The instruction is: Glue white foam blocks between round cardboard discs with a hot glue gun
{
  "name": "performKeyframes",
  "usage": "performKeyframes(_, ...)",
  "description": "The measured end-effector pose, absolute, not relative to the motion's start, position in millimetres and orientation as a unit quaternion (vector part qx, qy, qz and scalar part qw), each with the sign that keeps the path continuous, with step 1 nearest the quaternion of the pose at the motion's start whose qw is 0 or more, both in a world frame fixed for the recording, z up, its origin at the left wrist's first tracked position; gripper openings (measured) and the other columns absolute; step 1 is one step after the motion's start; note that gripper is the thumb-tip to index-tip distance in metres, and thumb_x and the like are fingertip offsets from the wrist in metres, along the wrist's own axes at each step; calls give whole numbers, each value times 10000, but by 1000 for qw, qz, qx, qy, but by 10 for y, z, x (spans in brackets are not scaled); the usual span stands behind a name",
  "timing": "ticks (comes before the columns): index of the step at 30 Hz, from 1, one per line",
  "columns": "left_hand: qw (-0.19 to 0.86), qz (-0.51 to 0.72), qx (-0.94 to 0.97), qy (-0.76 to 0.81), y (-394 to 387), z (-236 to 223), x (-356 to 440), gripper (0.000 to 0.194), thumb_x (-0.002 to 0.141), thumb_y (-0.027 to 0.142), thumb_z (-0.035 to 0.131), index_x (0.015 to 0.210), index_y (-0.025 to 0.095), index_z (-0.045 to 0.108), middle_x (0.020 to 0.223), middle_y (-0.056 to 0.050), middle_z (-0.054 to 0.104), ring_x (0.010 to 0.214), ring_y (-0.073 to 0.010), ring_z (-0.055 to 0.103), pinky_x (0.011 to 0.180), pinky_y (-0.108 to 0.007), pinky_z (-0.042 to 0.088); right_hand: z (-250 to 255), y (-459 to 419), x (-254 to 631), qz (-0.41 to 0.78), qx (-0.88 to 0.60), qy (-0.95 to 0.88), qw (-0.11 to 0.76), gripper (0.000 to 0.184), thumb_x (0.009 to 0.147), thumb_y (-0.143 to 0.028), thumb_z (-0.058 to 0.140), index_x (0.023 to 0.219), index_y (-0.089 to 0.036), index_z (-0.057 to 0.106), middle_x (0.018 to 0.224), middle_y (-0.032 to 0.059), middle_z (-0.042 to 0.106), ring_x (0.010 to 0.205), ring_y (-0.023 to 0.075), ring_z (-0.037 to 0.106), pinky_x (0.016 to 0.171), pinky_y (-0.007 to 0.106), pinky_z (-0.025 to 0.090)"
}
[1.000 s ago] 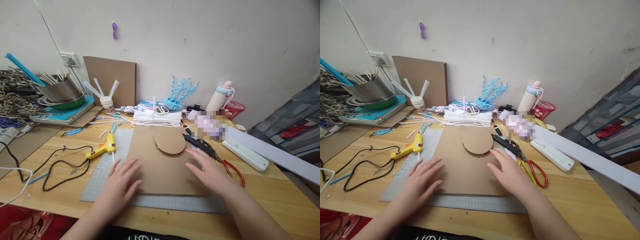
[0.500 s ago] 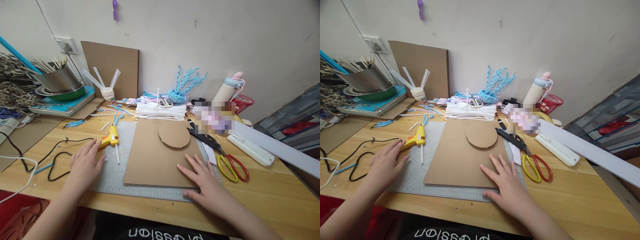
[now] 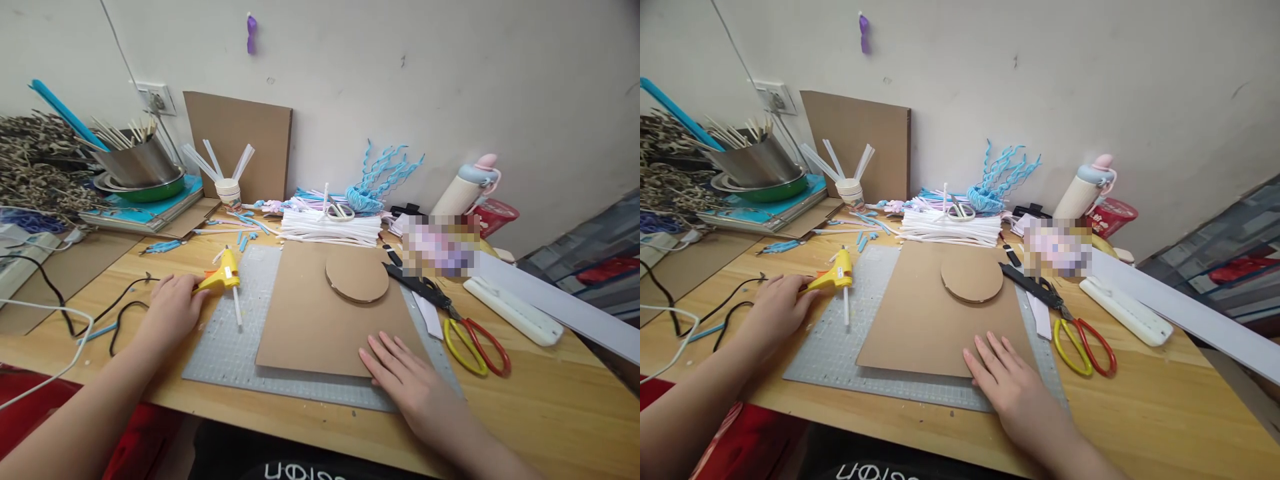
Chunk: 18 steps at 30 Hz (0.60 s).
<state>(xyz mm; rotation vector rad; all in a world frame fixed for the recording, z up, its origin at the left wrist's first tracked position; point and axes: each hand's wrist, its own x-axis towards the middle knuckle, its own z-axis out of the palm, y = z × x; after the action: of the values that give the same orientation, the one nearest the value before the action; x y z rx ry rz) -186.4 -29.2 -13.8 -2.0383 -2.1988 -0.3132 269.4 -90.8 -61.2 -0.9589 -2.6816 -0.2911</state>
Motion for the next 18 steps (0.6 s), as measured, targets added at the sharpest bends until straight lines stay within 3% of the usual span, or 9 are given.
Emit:
performKeyframes(4,57,-114,-638,-760,-237,-53,-1917,478,959,413,281,1121,43,538,1082,-199,646,1080,-371,590,920,-509,447,-573,-940,2658,-111,-320,-931,137,545,918,-57,446,1454,-157,425,1427,140,509,1361,317,415,1042,521,485)
performKeyframes(10,24,-127,-609,-783,-51,42,-1914,617,985,481,242,1142,-54,504,1135,-218,617,1097,-390,580,936,-548,429,-469,-1074,2479,-138,-276,-941,141,411,905,-60,459,1293,-79,594,1306,217,600,1244,361,543,954,513,547)
performKeyframes(13,27,-148,-604,-783,10,44,-1904,611,983,497,239,1151,-19,520,1200,-209,590,1180,-395,534,984,-542,392,-454,-1112,2382,-144,-278,-939,141,380,908,-69,473,1258,-73,620,1277,229,618,1216,370,565,941,521,551)
performKeyframes(16,55,-187,-587,-786,-57,29,-1815,515,954,475,354,1195,49,515,1313,-238,517,1275,-421,449,1023,-557,349,-455,-1102,2296,-133,-284,-939,140,358,921,-87,475,1240,-81,636,1268,230,623,1207,372,572,932,526,554)
performKeyframes(18,61,-212,-601,-768,-229,-12,-1690,441,934,423,416,1221,101,508,1312,-190,532,1282,-377,456,1046,-531,342,-449,-1081,2240,-115,-284,-941,144,347,930,-96,473,1230,-92,647,1274,225,621,1216,366,566,943,529,545)
